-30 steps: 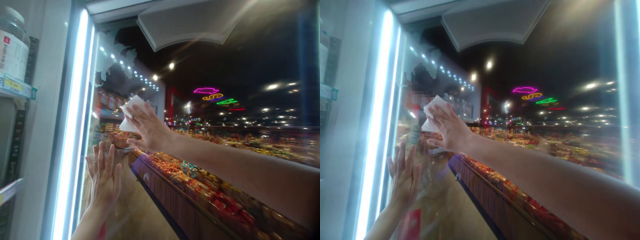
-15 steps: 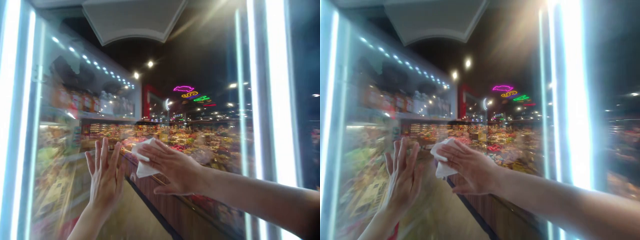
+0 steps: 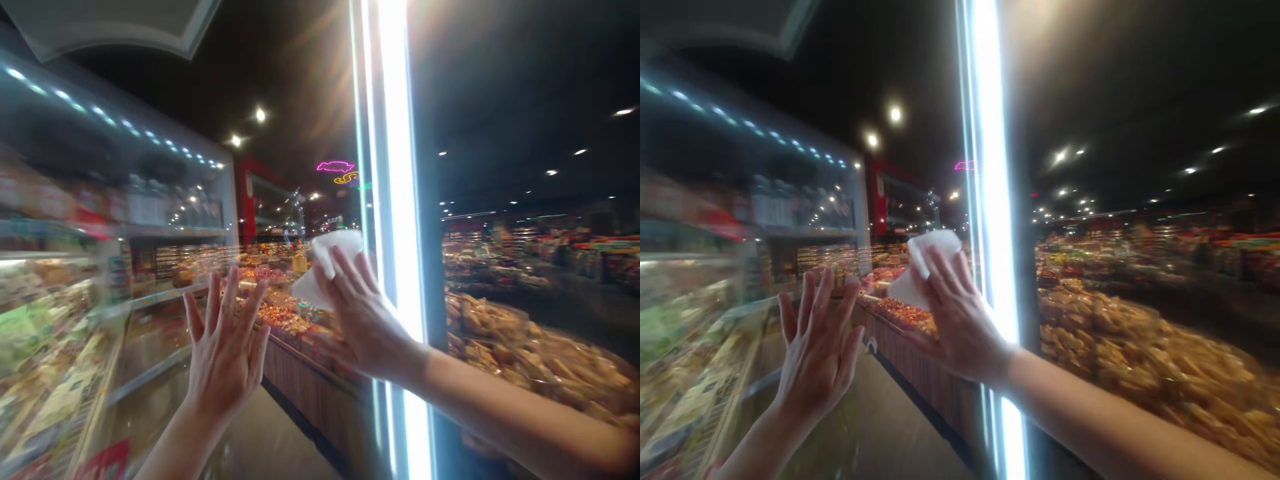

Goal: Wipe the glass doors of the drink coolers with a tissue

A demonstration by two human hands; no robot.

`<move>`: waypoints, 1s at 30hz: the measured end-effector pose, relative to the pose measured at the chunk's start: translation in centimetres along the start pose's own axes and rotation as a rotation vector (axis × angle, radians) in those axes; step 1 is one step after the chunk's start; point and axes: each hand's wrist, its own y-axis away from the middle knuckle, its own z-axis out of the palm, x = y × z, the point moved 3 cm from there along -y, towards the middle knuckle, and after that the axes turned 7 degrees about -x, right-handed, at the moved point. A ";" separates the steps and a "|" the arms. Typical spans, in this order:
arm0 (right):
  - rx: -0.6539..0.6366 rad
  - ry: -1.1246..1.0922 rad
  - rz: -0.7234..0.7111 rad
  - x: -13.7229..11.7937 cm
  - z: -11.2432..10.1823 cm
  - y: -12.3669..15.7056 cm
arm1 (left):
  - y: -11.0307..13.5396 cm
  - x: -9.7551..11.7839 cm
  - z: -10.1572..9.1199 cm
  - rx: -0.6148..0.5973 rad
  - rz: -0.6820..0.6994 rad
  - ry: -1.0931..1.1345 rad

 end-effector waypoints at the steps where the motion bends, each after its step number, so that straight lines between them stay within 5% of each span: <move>1: -0.049 -0.015 -0.075 -0.4 0.2 0.3 | -0.1 0.4 0.1 -0.011 -0.002 -0.002; 4: -0.148 -0.035 -0.235 -1.0 0.5 0.5 | -0.1 1.2 0.2 -0.049 -0.010 -0.014; 9: 0.035 -0.006 -0.011 -0.5 0.6 -0.3 | 0.7 0.6 -0.5 -0.066 -0.010 -0.049; 14: -0.148 -0.087 -0.395 -3.7 2.9 -0.1 | 2.5 -1.9 -2.1 -0.112 -0.063 -0.092; 18: 0.013 -0.031 -0.037 -4.0 2.8 -2.2 | 4.8 -4.6 -3.6 -0.114 -0.094 -0.123; 20: 0.046 -0.029 0.044 -5.8 4.4 -1.9 | 6.3 -6.0 -4.3 -0.123 -0.123 -0.137; 23: -0.039 -0.057 -0.374 -10.9 8.0 -0.6 | 8.4 -8.2 -5.1 -0.157 -0.163 -0.144; 25: -0.073 -0.025 -0.469 -12.8 9.0 -1.2 | 9.8 -9.8 -5.7 -0.173 -0.184 -0.144; 30: 0.027 0.018 0.061 -13.2 7.8 -7.5 | 13.2 -14.0 -6.6 -0.172 -0.256 -0.132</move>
